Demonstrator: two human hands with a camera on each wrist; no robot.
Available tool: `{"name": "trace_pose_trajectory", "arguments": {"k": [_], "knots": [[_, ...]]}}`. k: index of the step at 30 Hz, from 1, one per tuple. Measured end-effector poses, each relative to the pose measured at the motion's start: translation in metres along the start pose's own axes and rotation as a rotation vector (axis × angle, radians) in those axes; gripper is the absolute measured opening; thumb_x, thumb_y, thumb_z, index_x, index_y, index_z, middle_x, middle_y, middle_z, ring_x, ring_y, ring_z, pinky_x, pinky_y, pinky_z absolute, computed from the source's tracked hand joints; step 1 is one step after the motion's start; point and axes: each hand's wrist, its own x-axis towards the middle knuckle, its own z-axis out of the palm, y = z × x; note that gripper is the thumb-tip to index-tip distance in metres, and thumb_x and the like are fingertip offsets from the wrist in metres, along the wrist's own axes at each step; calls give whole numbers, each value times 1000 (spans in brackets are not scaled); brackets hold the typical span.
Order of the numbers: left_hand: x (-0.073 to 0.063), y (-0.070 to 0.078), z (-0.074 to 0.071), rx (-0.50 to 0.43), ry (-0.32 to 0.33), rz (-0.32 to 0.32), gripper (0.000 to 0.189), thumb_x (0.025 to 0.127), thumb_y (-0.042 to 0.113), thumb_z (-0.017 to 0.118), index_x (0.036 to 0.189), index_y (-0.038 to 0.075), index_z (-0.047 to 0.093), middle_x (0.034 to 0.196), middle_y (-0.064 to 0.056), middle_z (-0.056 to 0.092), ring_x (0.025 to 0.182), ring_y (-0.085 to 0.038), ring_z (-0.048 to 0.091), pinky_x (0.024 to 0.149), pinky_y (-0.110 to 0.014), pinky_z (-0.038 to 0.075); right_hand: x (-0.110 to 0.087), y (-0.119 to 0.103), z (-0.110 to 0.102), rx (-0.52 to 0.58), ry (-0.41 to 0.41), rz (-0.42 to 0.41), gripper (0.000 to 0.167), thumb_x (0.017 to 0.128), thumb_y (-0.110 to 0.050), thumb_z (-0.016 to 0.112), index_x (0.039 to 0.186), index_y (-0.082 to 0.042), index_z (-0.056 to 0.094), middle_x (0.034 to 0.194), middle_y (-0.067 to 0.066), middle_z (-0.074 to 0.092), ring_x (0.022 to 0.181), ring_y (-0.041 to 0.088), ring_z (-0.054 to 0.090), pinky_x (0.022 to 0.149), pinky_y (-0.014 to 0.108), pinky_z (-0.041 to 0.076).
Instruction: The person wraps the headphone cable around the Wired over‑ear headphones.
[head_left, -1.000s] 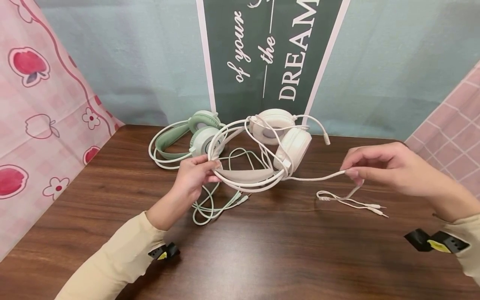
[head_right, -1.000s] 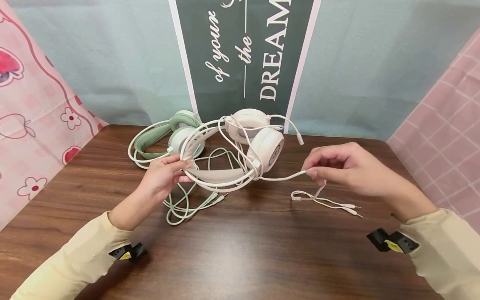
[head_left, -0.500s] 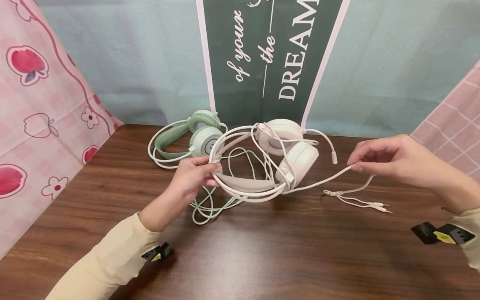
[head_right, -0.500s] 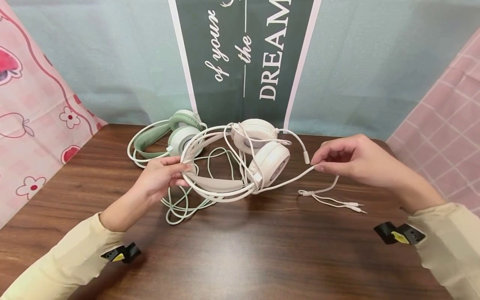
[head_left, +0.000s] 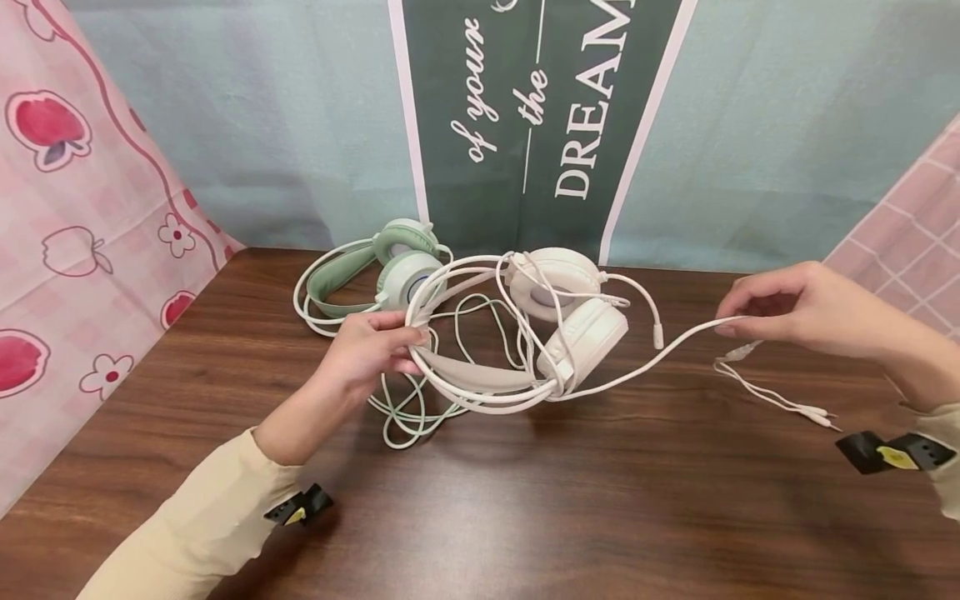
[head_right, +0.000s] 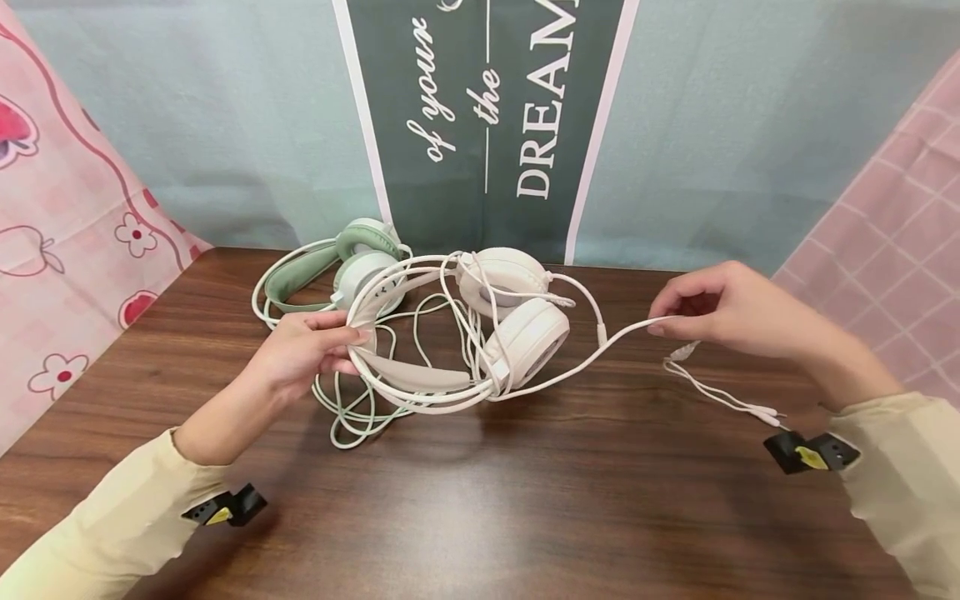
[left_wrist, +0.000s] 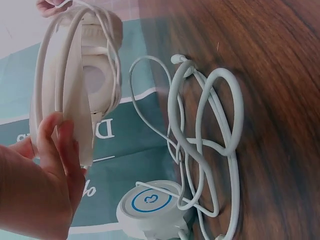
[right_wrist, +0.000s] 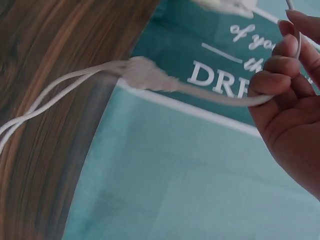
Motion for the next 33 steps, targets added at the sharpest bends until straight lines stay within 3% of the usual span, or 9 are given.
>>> {"name": "trace_pose_trajectory", "arguments": {"k": [8,12,16,24,33], "knots": [[-2,-3,-8,21,-27,-22,40,81,-12,51,119,-21,43,69,-4,61,55,-9,60,51,-21,55,-3,18,-8,88,-62,14,27,73,12,67,83,-13,69,76,-2,64,65,5,54,57,11,43],[-5,-4,-10,23,-45,-15,39,81,-12,51,118,-22,43,71,-6,61,57,-10,61,52,-23,56,-3,23,-12,5,-34,-7,32,70,15,68,80,-16,69,78,-8,64,67,2,53,56,9,40],[-5,-5,-11,32,-56,-10,39,81,-13,51,117,-23,43,72,-6,61,58,-10,61,52,-23,56,1,14,-14,-112,26,2,30,68,9,73,78,-19,70,76,-9,65,67,2,53,58,10,39],[-7,-8,-4,59,-105,-56,40,80,-13,53,119,-22,44,68,-8,62,51,-10,60,47,-20,54,19,-8,-14,2,51,76,19,73,4,72,83,-12,72,77,-2,67,65,6,56,57,11,43],[-8,-9,6,103,-132,-58,40,80,-12,53,117,-21,46,68,-9,63,50,-11,59,46,-19,53,34,-19,-13,10,44,135,10,76,-6,73,83,-13,71,73,5,65,63,12,58,56,15,45]]}}
